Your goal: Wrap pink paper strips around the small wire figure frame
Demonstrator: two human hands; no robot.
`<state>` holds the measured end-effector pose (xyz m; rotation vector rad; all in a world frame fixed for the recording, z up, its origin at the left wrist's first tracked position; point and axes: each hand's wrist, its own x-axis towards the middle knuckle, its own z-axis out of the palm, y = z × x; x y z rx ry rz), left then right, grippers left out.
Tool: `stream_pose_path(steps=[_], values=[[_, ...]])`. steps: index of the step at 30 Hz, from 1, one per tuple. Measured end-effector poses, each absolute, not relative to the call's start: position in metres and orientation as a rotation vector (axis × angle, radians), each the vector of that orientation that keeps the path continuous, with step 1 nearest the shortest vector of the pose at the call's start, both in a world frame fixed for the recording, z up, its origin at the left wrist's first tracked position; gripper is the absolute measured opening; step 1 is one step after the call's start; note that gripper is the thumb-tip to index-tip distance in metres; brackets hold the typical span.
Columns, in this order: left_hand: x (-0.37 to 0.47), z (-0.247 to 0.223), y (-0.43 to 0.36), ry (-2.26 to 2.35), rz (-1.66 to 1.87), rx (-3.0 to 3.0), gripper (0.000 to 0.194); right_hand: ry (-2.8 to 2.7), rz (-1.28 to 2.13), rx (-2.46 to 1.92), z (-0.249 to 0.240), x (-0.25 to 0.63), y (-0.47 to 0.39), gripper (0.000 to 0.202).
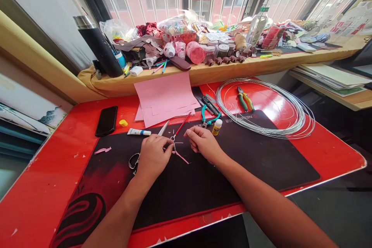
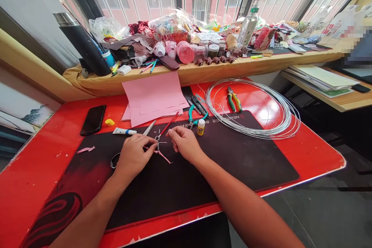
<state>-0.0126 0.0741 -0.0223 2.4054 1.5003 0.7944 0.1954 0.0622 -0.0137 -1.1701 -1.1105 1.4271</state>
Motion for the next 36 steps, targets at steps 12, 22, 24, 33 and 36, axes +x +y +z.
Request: stream_pose_path(steps=[12,22,24,33,36], values=[[-0.011,-0.022,0.073,1.508,0.764,2.406,0.013,-1.147,1.428,-1.19,-0.015,0.194,0.062,0.034],[-0.013,-0.025,0.075,1.496,0.747,2.401,0.012,-1.152,1.448,-1.18,-0.017,0.193,0.062,0.033],[-0.013,-0.024,0.075,1.499,0.745,2.386,0.011,-1.148,1.448,-1.179,-0.018,0.193,0.062,0.033],[-0.031,-0.008,0.088,1.665,1.06,2.114,0.024,-1.111,1.46,-1.162,-0.018,0.194,0.062,0.034],[-0.04,-0.005,0.094,1.744,1.082,2.027,0.028,-1.107,1.465,-1.165,-0.018,0.194,0.063,0.035]])
